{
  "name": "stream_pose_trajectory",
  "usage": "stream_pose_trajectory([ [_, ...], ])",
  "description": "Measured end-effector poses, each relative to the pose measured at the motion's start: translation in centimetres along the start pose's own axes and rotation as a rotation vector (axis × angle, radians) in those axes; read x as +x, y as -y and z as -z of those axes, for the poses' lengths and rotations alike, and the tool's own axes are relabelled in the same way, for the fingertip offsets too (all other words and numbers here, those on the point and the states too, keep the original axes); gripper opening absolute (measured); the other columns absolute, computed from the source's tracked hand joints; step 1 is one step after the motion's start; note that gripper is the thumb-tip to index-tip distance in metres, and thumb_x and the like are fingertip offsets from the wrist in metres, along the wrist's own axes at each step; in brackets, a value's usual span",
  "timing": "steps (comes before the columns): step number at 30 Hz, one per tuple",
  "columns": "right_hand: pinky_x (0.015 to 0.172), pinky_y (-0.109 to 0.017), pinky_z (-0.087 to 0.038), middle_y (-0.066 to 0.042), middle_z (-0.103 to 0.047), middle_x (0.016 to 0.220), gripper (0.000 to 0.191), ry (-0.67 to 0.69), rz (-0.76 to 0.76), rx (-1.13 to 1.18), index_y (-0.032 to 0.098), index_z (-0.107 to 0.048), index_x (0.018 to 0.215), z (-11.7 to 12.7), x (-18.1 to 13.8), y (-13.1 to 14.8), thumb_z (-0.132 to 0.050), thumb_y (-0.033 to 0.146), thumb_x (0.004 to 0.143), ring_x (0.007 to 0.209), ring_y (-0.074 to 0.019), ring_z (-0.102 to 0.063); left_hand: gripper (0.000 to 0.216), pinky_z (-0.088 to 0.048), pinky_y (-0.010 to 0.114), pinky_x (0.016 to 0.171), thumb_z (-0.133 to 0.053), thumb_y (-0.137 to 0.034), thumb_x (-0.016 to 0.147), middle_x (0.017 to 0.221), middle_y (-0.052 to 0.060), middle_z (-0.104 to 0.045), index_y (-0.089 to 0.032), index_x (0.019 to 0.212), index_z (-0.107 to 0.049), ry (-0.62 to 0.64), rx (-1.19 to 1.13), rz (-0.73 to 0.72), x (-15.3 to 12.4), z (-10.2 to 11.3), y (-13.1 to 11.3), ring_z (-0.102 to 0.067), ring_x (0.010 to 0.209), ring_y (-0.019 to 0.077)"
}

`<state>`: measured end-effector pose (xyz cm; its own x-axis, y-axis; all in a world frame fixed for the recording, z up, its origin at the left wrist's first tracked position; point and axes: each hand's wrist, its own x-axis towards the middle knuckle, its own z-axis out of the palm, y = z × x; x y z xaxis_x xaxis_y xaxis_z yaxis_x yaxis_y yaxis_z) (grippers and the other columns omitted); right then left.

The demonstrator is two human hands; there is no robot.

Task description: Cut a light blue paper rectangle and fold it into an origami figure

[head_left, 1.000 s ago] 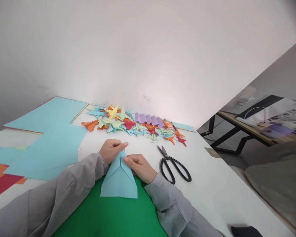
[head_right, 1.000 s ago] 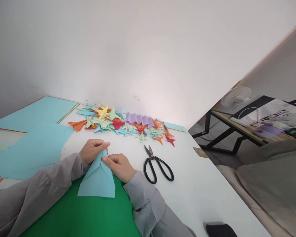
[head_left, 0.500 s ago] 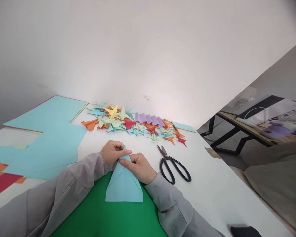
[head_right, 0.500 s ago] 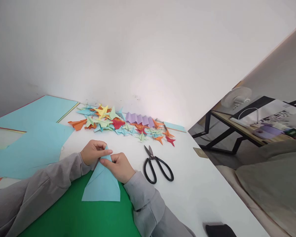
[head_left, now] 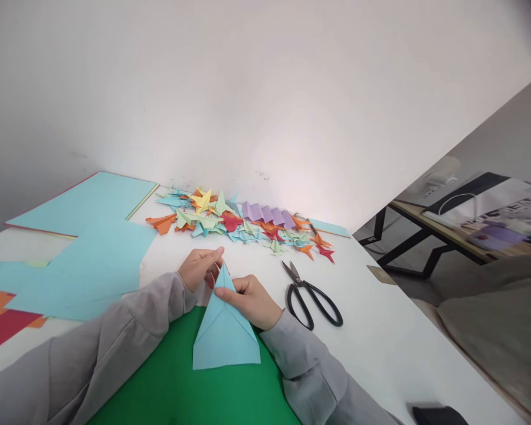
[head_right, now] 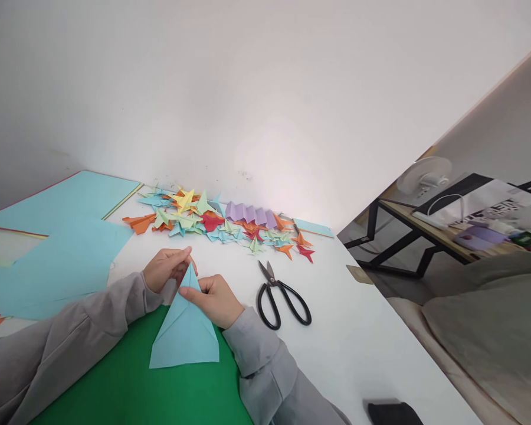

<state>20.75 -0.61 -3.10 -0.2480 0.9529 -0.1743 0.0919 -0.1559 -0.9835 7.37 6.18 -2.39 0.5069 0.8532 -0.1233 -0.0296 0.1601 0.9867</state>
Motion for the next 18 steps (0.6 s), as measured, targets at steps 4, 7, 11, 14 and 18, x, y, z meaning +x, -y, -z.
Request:
stream_pose_trajectory([
  [4,0.041,-0.021,-0.030,0.002,-0.050,0.048,0.046,-0.028,0.024,0.000,0.013,-0.058,0.052,0.23,0.01,-0.12,-0.066,0.057,0.062,0.044,-0.0071,-0.039,0.033,-0.032,0.020,0.035,-0.065,-0.044,0.060,0.041,-0.001,-0.052,-0.012,0.059,-0.060,0.025,-0.056,0.000,0.07,0.28,-0.15,-0.043,0.033,0.0076],
  [7,0.042,-0.021,-0.029,0.003,-0.050,0.049,0.046,-0.028,0.027,0.003,0.013,-0.058,0.053,0.26,0.04,-0.08,-0.066,0.057,0.062,0.044,-0.0069,-0.039,0.023,-0.034,0.019,0.035,-0.067,-0.035,0.056,0.041,-0.003,-0.051,-0.012,0.058,-0.061,0.022,-0.037,-0.032,0.07,0.39,-0.04,-0.043,0.034,0.0073],
  [11,0.041,-0.021,-0.026,0.005,-0.045,0.046,0.046,-0.022,0.036,-0.009,0.013,-0.055,0.050,0.26,0.08,-0.06,-0.067,0.056,0.061,0.043,-0.0056,-0.034,0.021,-0.034,0.020,0.035,-0.066,-0.033,0.056,0.041,-0.002,-0.052,-0.012,0.059,-0.064,0.034,-0.015,-0.039,0.14,0.49,0.12,-0.044,0.035,0.0077],
  [14,0.041,-0.021,-0.027,0.005,-0.044,0.046,0.045,-0.020,0.041,-0.013,0.013,-0.055,0.050,0.34,0.09,-0.09,-0.068,0.055,0.060,0.043,-0.0056,-0.034,0.021,-0.034,0.020,0.035,-0.067,-0.033,0.056,0.042,-0.001,-0.053,-0.011,0.059,-0.064,0.042,-0.016,-0.031,0.27,0.56,0.23,-0.044,0.035,0.0075],
  [18,0.041,-0.021,-0.027,0.004,-0.045,0.046,0.044,-0.023,0.032,-0.021,0.013,-0.055,0.050,0.40,0.08,0.00,-0.069,0.054,0.059,0.043,-0.0059,-0.035,0.021,-0.036,0.020,0.035,-0.068,-0.033,0.056,0.044,-0.002,-0.053,-0.013,0.058,-0.062,0.042,-0.039,-0.018,0.42,0.56,0.41,-0.045,0.036,0.0077],
])
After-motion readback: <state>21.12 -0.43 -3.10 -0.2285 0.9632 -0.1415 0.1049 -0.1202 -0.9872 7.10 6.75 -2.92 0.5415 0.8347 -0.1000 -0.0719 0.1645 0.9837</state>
